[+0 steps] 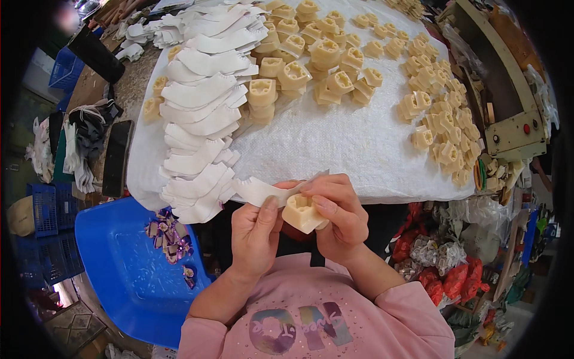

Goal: Manually assembling and preparing plastic shoe components and fabric uppers at a factory workstation.

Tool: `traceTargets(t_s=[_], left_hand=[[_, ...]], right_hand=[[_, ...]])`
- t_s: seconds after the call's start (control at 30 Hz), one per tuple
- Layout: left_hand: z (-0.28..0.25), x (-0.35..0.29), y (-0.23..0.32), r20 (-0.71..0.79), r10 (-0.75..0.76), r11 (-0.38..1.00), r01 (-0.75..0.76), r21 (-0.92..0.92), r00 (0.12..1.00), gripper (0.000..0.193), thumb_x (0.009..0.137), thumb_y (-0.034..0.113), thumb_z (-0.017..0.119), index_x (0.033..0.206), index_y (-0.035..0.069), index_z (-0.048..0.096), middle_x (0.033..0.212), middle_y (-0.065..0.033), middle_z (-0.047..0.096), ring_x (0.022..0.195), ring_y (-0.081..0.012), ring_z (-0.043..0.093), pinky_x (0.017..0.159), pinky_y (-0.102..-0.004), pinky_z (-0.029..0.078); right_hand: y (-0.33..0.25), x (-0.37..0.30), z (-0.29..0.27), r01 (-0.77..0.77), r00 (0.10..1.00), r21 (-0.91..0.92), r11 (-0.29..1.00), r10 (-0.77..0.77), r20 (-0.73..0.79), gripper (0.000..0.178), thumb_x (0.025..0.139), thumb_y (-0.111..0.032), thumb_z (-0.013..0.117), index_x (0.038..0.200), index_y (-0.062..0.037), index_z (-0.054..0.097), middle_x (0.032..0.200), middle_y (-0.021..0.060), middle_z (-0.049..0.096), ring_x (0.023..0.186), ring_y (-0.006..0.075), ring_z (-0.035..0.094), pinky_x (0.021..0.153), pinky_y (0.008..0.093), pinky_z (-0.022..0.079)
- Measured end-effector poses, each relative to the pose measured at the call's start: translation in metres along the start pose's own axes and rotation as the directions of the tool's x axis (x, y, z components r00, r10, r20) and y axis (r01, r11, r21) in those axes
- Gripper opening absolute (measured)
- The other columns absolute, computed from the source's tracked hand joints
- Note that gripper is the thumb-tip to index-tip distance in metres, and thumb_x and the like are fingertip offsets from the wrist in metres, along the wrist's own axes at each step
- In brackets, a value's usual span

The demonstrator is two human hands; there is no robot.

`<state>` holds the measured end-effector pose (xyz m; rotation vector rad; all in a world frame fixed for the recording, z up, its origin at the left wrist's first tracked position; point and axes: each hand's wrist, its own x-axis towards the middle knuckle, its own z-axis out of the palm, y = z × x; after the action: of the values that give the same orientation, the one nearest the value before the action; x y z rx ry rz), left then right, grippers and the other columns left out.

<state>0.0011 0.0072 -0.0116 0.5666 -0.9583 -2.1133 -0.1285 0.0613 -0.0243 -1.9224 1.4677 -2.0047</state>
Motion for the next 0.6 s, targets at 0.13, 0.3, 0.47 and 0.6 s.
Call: traceTargets(t_s=[0.13, 0.3, 0.47, 0.6], left_hand=[[-0.0034, -0.0028, 0.0007, 0.064, -0.013, 0.997, 0.008, 0.078, 0.998, 0.035, 0.098, 0.016, 0.040, 0.119, -0.009, 0.050, 0.117, -0.0161, 0.056, 0.106, -0.0198, 0.056, 0.093, -0.0337, 0.044], [-0.0001, -0.0053, 0.0024, 0.072, 0.006, 0.988, -0.017, 0.150, 0.997, 0.039, 0.098, 0.018, 0.038, 0.122, -0.012, 0.047, 0.120, -0.0181, 0.054, 0.109, -0.0211, 0.055, 0.095, -0.0339, 0.043], [0.0026, -0.0093, -0.0015, 0.037, 0.051, 0.963, -0.059, 0.262, 0.998, 0.046, 0.099, 0.022, 0.035, 0.125, -0.015, 0.042, 0.123, -0.0208, 0.051, 0.113, -0.0230, 0.052, 0.097, -0.0352, 0.041], [-0.0050, -0.0072, -0.0021, 0.098, 0.103, 0.885, -0.136, 0.445, 0.990, 0.049, 0.100, 0.025, 0.033, 0.126, -0.016, 0.040, 0.124, -0.0212, 0.051, 0.113, -0.0242, 0.052, 0.099, -0.0360, 0.040]], right_hand=[[0.0026, -0.0024, 0.0008, 0.027, 1.000, 0.010, 1.000, -0.027, 0.000, 0.046, 0.067, 0.016, 0.059, 0.109, -0.0031, 0.055, 0.105, 0.0141, 0.058, 0.088, 0.0287, 0.056, 0.073, 0.0353, 0.048], [-0.0005, 0.0008, -0.0030, 0.013, 0.999, -0.042, 0.999, -0.011, 0.039, 0.044, 0.066, 0.015, 0.061, 0.107, -0.0027, 0.056, 0.102, 0.0133, 0.059, 0.089, 0.0295, 0.055, 0.072, 0.0345, 0.048], [0.0047, -0.0024, -0.0007, 0.031, 0.999, -0.222, 0.975, -0.032, -0.002, 0.043, 0.063, 0.006, 0.067, 0.103, -0.0064, 0.057, 0.096, 0.0101, 0.062, 0.079, 0.0267, 0.051, 0.072, 0.0367, 0.040], [0.0091, 0.0024, 0.0046, 0.076, 0.996, -0.348, 0.934, -0.089, -0.020, 0.040, 0.063, -0.003, 0.070, 0.100, -0.0108, 0.058, 0.091, 0.0047, 0.063, 0.073, 0.0233, 0.046, 0.071, 0.0381, 0.029]])
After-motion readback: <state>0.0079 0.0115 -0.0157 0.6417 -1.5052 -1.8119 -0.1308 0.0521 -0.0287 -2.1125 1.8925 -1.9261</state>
